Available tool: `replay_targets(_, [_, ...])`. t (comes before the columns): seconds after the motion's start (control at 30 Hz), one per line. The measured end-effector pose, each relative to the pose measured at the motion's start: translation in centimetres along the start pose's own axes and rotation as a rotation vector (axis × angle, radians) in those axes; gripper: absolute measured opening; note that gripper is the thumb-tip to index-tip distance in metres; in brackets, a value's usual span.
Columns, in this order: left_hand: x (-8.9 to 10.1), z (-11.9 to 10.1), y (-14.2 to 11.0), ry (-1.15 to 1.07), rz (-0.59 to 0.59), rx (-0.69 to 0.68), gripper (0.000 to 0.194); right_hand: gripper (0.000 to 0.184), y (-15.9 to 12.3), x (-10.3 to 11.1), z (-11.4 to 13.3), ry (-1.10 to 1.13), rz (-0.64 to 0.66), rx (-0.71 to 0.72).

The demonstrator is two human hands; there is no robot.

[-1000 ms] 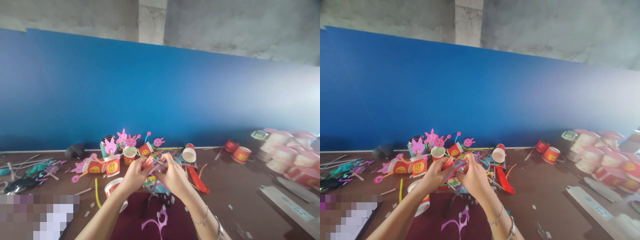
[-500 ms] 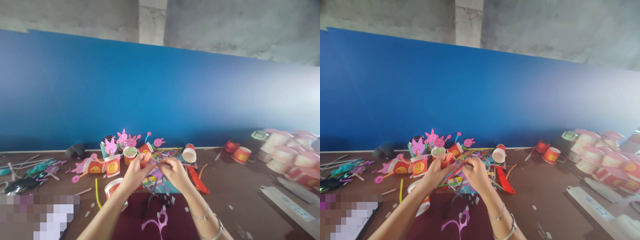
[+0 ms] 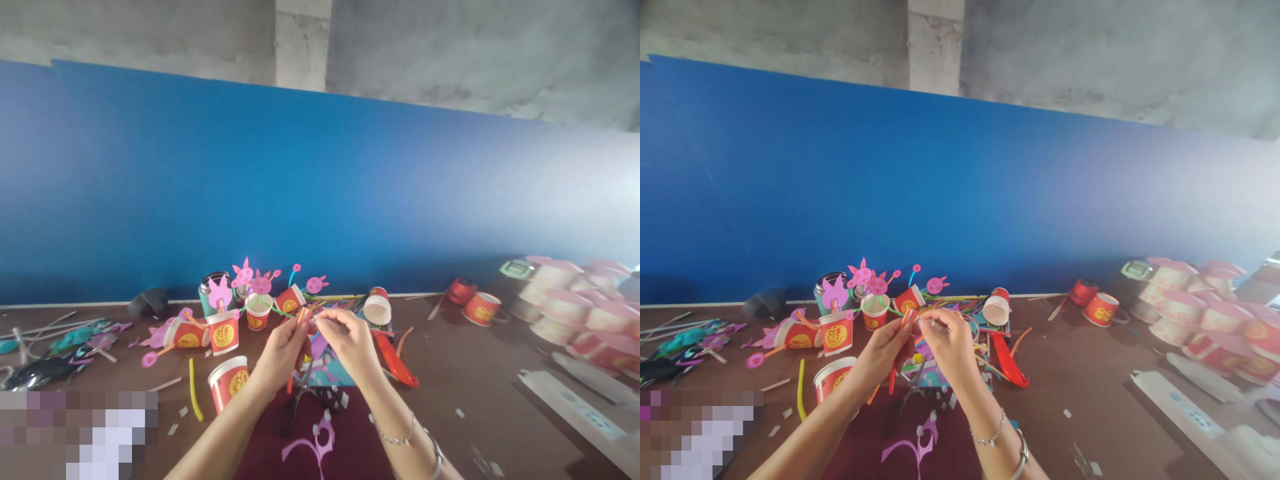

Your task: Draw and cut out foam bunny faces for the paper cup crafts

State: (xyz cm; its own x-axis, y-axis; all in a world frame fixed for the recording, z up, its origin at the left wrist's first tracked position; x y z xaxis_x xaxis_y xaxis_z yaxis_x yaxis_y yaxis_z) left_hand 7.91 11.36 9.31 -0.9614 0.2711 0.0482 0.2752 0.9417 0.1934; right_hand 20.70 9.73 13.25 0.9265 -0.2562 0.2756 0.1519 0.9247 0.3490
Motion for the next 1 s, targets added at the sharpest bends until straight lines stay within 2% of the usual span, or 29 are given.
replay_targets(0.17, [-0.4, 0.0, -0.1, 0.097, 0.011, -0.016, 0.048, 0.016, -0.1, 0.1, 0.3, -0.082, -0.026, 0.03])
replay_targets(0.43, [-0.2, 0.3, 0.1, 0.136, -0.028, -0.056, 0.037, 0.012, -0.7, 0.4, 1.5, -0.255, -0.094, 0.092])
replay_targets(0.67, [-0.6, -0.4, -0.3, 0.296, 0.018, -0.158, 0.029, 0.013, -0.6, 0.2, 1.4, -0.276, -0.082, 0.08])
replay_targets(1.0, [-0.8, -1.7, -1.0, 0.474, -0.021, -0.303, 0.016, 0.018, -0.8, 0.0, 1.4, -0.277, -0.083, 0.079])
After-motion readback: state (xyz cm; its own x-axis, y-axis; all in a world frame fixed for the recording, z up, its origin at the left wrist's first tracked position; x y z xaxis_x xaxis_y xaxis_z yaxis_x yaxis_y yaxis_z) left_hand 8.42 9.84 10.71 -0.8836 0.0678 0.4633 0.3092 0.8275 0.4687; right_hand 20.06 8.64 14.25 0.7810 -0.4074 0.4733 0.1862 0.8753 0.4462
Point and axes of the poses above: each hand's wrist, its own y-axis towards the middle knuckle, its own x-axis out of the back of the hand, z = x × y, the point moved 8 cm from there along y, towards the middle knuckle, and after that the axes turned 4 degrees about -x, right-handed, at the moved point
